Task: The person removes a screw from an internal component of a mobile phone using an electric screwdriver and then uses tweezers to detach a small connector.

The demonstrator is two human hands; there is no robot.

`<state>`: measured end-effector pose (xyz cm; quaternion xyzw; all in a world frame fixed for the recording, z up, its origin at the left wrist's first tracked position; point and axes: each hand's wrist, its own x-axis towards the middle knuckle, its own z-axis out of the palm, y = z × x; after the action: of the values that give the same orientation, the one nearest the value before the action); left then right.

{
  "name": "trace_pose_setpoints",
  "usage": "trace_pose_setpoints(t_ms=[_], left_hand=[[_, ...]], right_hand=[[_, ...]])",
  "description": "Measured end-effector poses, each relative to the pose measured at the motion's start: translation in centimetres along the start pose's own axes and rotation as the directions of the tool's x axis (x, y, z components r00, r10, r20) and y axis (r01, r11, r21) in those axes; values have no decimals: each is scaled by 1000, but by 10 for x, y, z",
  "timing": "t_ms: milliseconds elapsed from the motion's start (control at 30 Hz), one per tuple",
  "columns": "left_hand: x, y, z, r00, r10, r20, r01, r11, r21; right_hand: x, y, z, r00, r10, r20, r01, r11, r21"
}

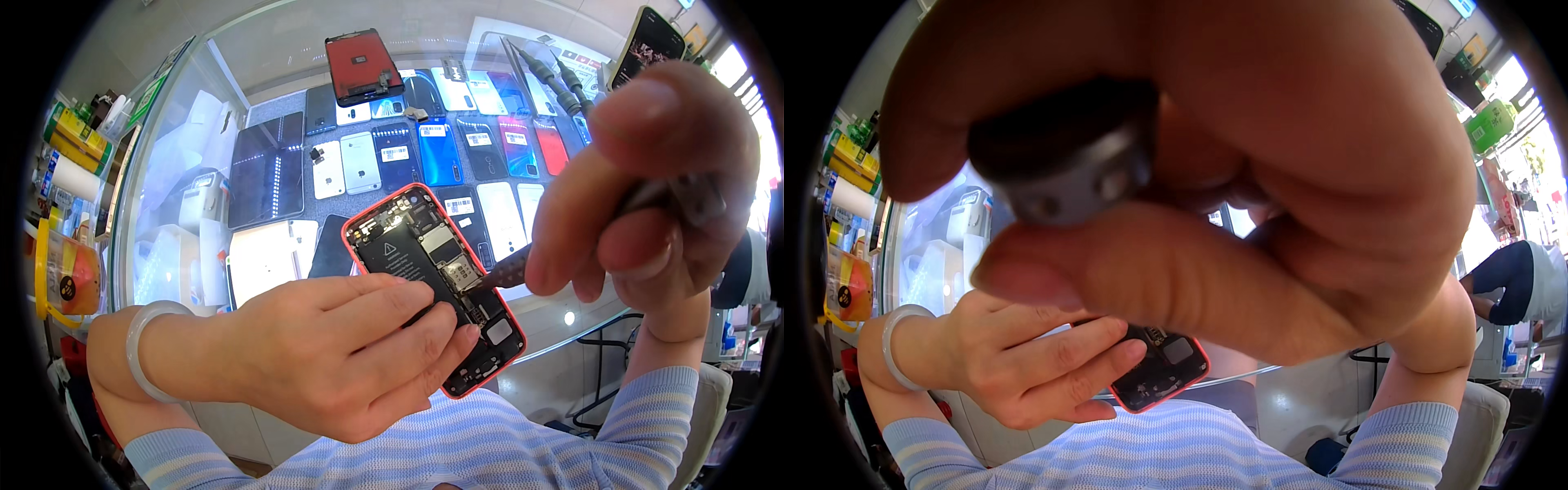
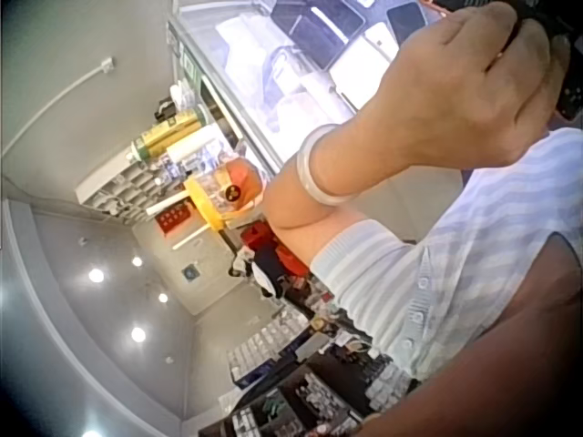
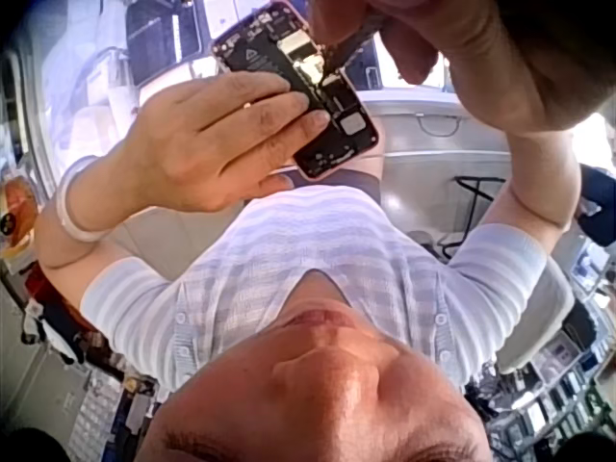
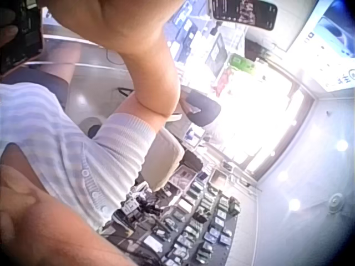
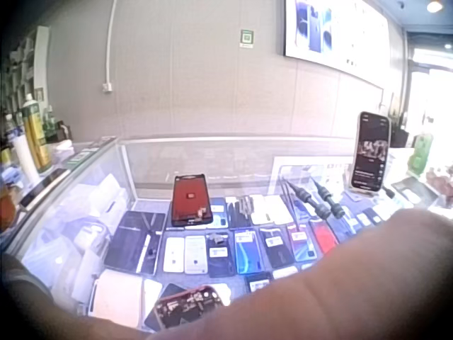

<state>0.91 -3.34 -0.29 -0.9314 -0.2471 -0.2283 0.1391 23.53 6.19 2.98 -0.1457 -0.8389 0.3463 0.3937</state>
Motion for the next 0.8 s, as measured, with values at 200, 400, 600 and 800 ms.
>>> trace_pose_setpoints(t_ms=[200, 400, 600, 800], left_hand=[[-3, 0, 4, 998, 13, -63, -16, 998, -53], [-4, 0, 3, 998, 16, -57, -19, 998, -64], [-4, 0, 2, 998, 43, -46, -46, 997, -55], [-7, 1, 6, 996, 44, -76, -49, 996, -70]], right_hand=[[31, 9, -14, 908, -353, 225, 372, 927, -50], [28, 24, -4, 903, -395, 167, 398, 917, 21], [30, 20, -14, 873, -391, 291, 398, 917, 37], [42, 27, -13, 763, -483, 430, 391, 874, 289]])
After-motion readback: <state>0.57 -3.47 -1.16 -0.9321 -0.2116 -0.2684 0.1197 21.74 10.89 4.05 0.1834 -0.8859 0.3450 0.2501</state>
